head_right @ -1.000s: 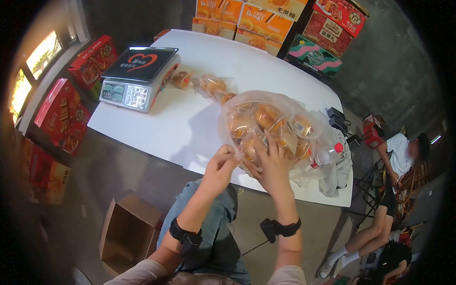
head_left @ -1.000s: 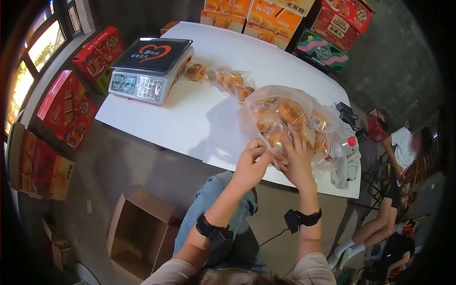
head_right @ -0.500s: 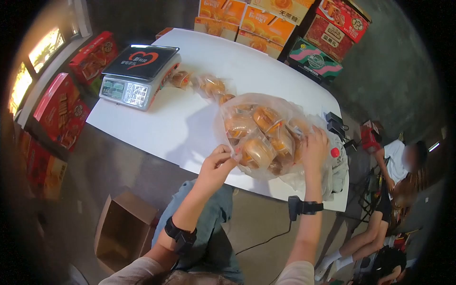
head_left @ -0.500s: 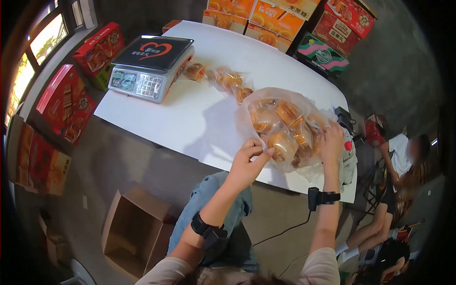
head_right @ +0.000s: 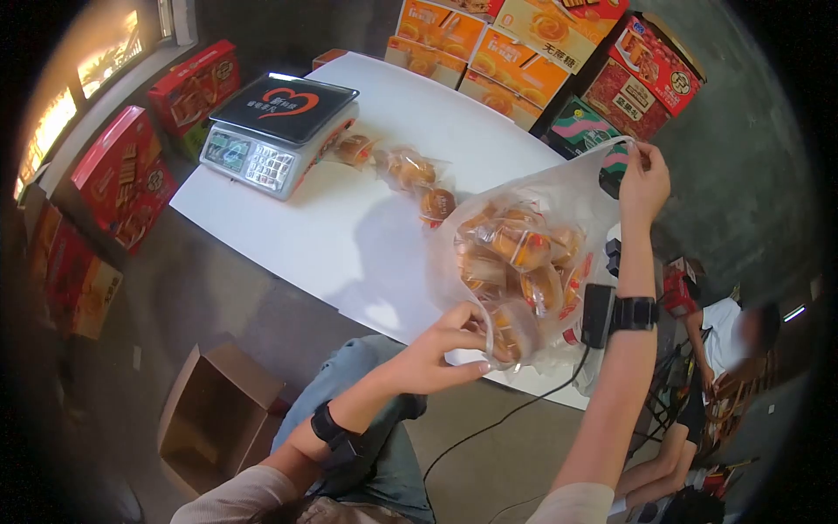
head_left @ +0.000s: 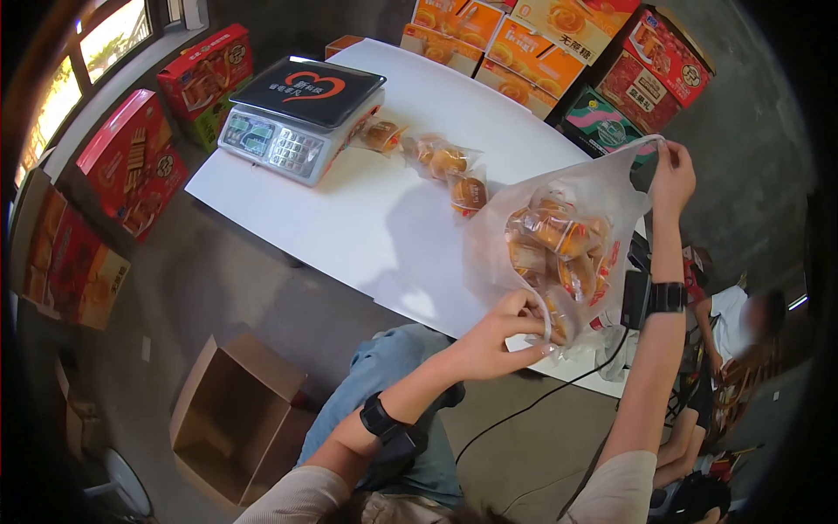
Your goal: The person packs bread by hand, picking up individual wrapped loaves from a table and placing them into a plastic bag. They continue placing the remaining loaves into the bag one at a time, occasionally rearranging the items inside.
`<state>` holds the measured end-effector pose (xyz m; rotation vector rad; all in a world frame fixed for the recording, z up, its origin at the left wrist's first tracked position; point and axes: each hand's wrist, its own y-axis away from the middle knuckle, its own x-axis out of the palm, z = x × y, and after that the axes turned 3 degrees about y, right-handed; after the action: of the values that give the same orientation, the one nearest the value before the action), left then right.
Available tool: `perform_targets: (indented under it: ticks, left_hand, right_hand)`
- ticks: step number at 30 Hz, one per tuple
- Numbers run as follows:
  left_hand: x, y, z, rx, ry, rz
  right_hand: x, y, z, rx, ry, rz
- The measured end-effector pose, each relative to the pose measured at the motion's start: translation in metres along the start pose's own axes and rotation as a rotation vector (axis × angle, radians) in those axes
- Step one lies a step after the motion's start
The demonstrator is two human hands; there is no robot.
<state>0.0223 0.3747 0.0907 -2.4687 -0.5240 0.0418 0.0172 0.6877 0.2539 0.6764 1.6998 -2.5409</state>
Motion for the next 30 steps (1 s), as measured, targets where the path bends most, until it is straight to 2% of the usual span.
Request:
perform_targets:
  ticks: [2, 4, 5, 6, 8, 12, 15, 16, 18, 19, 21, 22, 24, 25, 26, 27, 28, 30]
  left_hand:
    - [0.001, -0.002, -0.01, -0.012, 0.007, 0.057]
    - [0.007, -0.002, -0.007, 0.01, 0.032, 0.016]
    - [0.008, -0.001, -0.007, -0.04, 0.037, 0.0]
    - [0.01, -0.001, -0.005, -0.089, 0.043, -0.016]
    - [0.012, 0.0, 0.002, -0.107, 0.04, -0.024]
    - [0.022, 0.007, 0.016, -0.22, 0.08, 0.029]
    - [0.032, 0.017, 0.024, -0.313, -0.101, 0.057]
    - [0.034, 0.02, 0.023, -0.311, -0.102, 0.051]
    - [0.038, 0.024, 0.02, -0.381, -0.369, 0.093]
    - [0.039, 0.025, 0.021, -0.417, -0.43, 0.137]
    - [0.038, 0.028, 0.022, -0.419, -0.471, 0.16]
    - [0.038, 0.03, 0.023, -0.422, -0.511, 0.19]
    - [0.05, 0.042, 0.059, -0.349, -0.474, 0.137]
    - [0.06, 0.046, 0.079, -0.298, -0.336, 0.019]
    - [0.062, 0.046, 0.088, -0.246, -0.193, -0.096]
    - [0.053, 0.043, 0.071, -0.266, -0.054, -0.07]
    - [0.048, 0.04, 0.061, -0.266, -0.055, -0.069]
    - [0.042, 0.038, 0.052, -0.415, 0.218, -0.029]
  right_hand:
    - [0.02, 0.0, -0.012, 0.007, 0.013, 0.019]
    - [0.035, 0.003, -0.018, 0.05, -0.003, 0.203]
    - [0.039, 0.006, -0.022, 0.056, 0.065, 0.336]
    - [0.042, 0.013, -0.017, 0.05, 0.063, 0.338]
    - [0.051, 0.029, -0.003, -0.116, 0.04, 0.46]
    - [0.06, 0.047, 0.06, -0.284, -0.069, 0.557]
    - [0.078, 0.06, 0.107, -0.118, -0.228, 1.015]
    - [0.09, 0.062, 0.116, -0.065, -0.221, 1.188]
    - [0.119, 0.075, 0.123, -0.121, -0.032, 1.355]
    - [0.136, 0.08, 0.12, -0.129, -0.034, 1.354]
    - [0.172, 0.095, 0.108, -0.186, 0.227, 1.41]
    - [0.188, 0.108, 0.098, -0.195, 0.224, 1.407]
    - [0.214, 0.136, 0.083, 0.089, 0.393, 1.351]
    - [0.216, 0.149, 0.082, 0.087, 0.388, 1.348]
    - [0.217, 0.165, 0.086, 0.219, 0.42, 1.224]
    - [0.22, 0.179, 0.089, 0.348, 0.448, 1.096]
    - [0.23, 0.193, 0.084, 0.348, 0.447, 1.095]
    - [0.246, 0.217, 0.084, 0.246, 0.582, 1.02]
